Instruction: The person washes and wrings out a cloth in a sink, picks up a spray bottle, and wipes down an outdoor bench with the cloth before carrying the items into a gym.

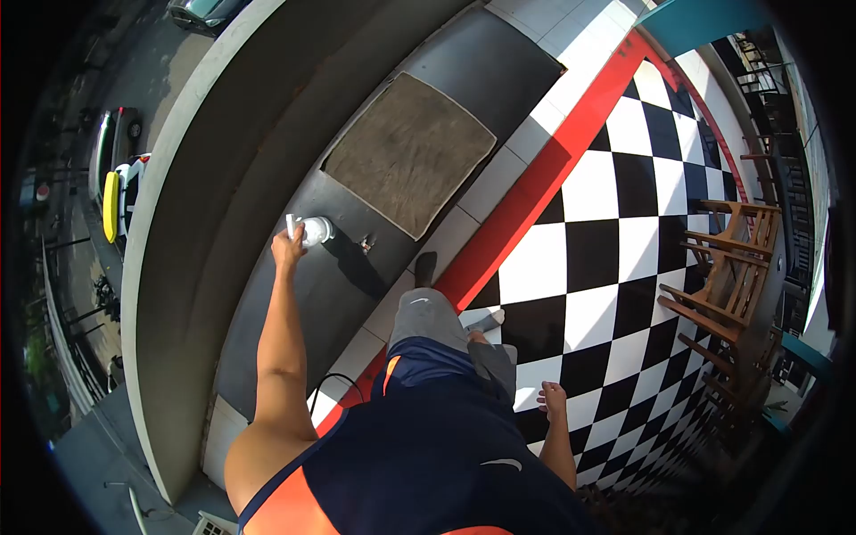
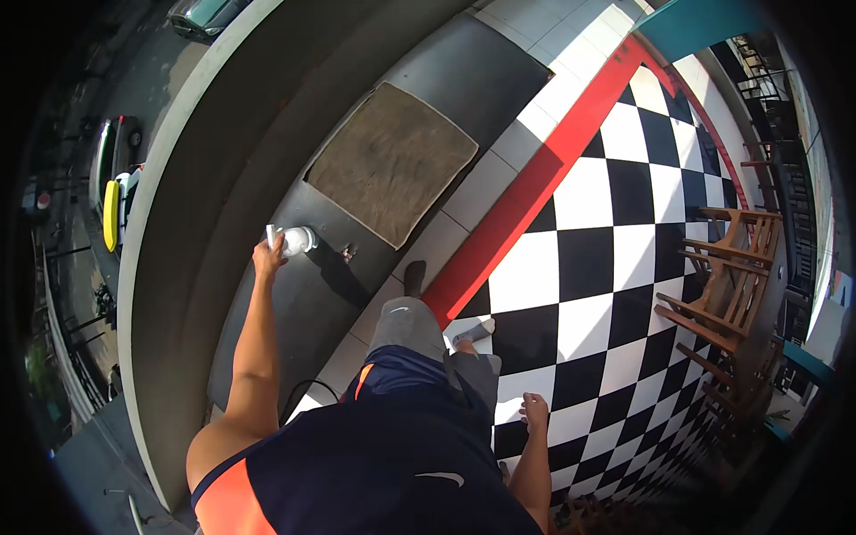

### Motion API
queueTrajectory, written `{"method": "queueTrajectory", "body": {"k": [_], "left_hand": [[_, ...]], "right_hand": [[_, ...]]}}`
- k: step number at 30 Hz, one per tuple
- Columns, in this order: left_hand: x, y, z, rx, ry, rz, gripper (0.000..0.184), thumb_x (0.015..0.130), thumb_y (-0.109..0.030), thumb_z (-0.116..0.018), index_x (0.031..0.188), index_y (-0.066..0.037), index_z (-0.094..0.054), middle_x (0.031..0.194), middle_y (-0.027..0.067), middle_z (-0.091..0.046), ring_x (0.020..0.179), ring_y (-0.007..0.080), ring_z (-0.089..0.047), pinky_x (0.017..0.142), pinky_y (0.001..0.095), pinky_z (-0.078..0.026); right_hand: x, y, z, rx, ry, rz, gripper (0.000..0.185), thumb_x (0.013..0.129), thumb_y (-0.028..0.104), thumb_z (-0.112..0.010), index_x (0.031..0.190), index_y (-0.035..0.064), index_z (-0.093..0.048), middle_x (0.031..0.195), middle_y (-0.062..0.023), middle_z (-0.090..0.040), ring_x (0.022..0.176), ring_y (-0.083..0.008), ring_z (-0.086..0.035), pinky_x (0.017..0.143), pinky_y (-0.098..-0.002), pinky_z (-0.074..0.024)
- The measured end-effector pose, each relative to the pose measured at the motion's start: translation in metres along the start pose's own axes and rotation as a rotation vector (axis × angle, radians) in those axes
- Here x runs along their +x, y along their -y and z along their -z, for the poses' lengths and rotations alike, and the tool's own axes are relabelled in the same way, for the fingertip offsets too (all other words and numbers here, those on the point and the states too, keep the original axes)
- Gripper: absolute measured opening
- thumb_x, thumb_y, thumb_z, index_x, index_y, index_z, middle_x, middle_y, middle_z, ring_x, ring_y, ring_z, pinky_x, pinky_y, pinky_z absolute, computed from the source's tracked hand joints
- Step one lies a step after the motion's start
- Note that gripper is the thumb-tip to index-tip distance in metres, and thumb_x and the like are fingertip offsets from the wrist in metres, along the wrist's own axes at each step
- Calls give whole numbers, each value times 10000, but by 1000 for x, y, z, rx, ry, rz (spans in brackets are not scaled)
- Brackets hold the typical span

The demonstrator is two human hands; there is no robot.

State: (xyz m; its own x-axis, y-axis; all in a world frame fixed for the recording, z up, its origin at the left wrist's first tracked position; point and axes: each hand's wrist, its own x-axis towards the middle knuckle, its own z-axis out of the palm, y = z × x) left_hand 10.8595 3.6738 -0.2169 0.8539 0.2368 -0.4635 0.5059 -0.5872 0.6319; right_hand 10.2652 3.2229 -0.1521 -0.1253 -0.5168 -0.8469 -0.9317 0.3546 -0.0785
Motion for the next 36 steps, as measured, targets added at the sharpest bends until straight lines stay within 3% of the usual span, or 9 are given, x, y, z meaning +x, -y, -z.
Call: {"method": "queueTrajectory", "body": {"k": [5, 15, 16, 17, 21, 23, 28, 32, 36], "left_hand": [[-40, -14, -19, 627, -94, -685, 349, 876, -323, -634, 819, 21, -650, 753, 285, -638, 757, 477, -628, 681, 533, -497], [-383, -77, -218, 574, 555, -1162, 314, 908, -302, -615, 901, 11, -615, 769, 277, -626, 776, 480, -610, 654, 515, -484], [-420, -77, -236, 555, 621, -1194, 312, 908, -300, -615, 910, 13, -616, 780, 274, -629, 780, 477, -610, 660, 509, -485], [-460, -77, -252, 523, 691, -1213, 311, 909, -297, -615, 918, 14, -617, 790, 271, -632, 783, 475, -609, 665, 503, -486], [-590, -80, -316, 555, 940, -1372, 271, 916, -263, -610, 952, 4, -632, 782, 259, -634, 762, 448, -622, 654, 466, -488], [-623, -69, -370, 161, 922, -1876, 289, 922, -249, -622, 851, 32, -605, 624, 189, -596, 558, 395, -592, 506, 461, -443], [-757, -93, -484, 627, 1553, -1413, 475, 952, -280, -585, 1168, 142, -566, 877, 216, -690, 713, 260, -703, 574, 314, -621], [-844, -63, -640, 933, 1622, -1100, 484, 959, -338, -578, 1309, -18, -481, 1100, 213, -581, 899, 346, -631, 616, 463, -580], [-1017, -59, -758, 1540, 1694, -1351, 551, 917, -343, -619, 1344, -53, -424, 1026, 172, -602, 838, 313, -631, 633, 427, -566]], "right_hand": [[-10, -93, -21, 378, -8, -50, 360, 944, 355, -551, 1179, 83, -539, 930, -79, -620, 747, -209, -636, 604, -359, -491], [-26, -401, -85, 911, -15, -267, 349, 932, 288, -557, 1208, 76, -524, 963, -115, -618, 757, -248, -641, 604, -395, -513], [-25, -428, -79, 931, 1, -223, 411, 990, 313, -475, 1323, 76, -431, 1150, -151, -553, 955, -312, -607, 791, -489, -498], [-26, -448, -72, 1049, -121, -238, 390, 940, 300, -552, 1235, 49, -504, 1045, -147, -607, 821, -269, -640, 651, -409, -523], [-19, -503, 2, 1200, -275, -83, 386, 952, 365, -561, 1187, 59, -540, 1050, -146, -629, 875, -268, -665, 675, -383, -533], [-28, -507, 63, 1115, -362, 37, 362, 971, 372, -555, 1168, 68, -561, 1020, -101, -642, 849, -195, -659, 693, -340, -524], [0, -554, 141, 1425, -968, 62, 332, 948, 337, -605, 1128, 58, -597, 929, -32, -657, 746, -117, -643, 631, -268, -505], [29, -572, 75, 1635, -1071, -535, 319, 919, 339, -596, 1001, 33, -632, 812, -99, -659, 720, -162, -652, 633, -296, -516], [63, -482, -95, 1509, -957, -1582, 303, 877, 282, -555, 923, -6, -637, 825, -232, -671, 679, -318, -674, 586, -408, -532]]}}
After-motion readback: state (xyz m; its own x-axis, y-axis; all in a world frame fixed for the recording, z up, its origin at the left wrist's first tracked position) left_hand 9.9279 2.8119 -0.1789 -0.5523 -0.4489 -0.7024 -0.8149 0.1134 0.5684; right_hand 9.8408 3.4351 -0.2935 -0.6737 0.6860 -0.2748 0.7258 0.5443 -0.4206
